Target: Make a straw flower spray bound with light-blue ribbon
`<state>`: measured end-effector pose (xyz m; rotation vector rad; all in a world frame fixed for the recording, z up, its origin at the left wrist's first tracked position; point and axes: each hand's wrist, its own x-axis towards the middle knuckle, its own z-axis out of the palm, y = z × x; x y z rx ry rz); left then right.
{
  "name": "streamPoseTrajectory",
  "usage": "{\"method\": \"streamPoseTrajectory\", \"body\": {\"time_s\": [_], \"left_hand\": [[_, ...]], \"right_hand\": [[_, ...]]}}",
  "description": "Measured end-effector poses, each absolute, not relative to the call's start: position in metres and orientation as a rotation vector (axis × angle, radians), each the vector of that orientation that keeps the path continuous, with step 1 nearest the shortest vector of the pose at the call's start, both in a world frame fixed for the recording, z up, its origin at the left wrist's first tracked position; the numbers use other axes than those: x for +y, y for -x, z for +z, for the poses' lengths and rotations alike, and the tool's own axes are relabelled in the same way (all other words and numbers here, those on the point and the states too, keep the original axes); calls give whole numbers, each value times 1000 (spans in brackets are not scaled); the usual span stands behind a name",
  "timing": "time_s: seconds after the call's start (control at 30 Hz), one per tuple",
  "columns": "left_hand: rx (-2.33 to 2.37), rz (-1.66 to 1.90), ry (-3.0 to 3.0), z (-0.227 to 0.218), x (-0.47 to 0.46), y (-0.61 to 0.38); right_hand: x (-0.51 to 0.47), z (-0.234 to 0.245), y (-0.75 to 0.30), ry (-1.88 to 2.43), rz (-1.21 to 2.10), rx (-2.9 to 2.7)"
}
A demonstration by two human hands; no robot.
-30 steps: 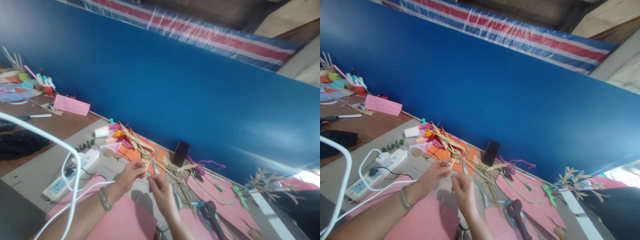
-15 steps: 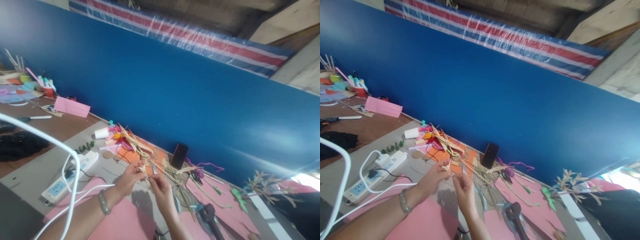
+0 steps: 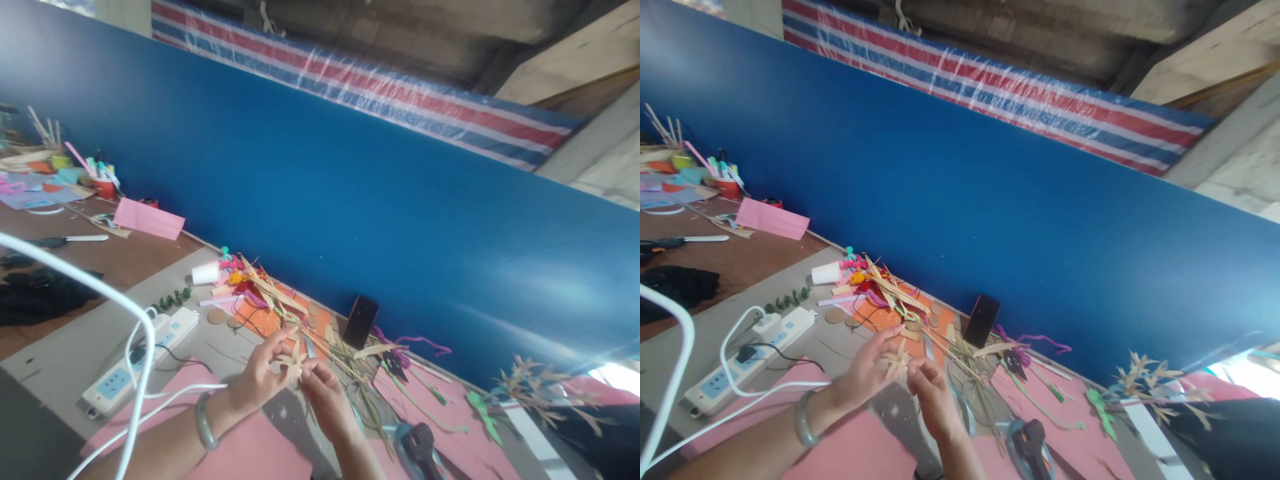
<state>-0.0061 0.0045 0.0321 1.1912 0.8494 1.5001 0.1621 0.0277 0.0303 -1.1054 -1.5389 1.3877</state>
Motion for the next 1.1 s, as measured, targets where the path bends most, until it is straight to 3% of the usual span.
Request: {"method": "streamPoseTrajectory", "body": {"time_s": [0.13,0.47,1.1], "left_hand": [[688,1344,-1153,31,9,9],[509,1140,-904,24,21,21],[935,1136,-1395,3,26,8]], "right_hand": [[27,47,-166,1114,1480,-1467],[37,88,-192,1226,963,-2026],[46,119,-160,1246,345,-2752]]}}
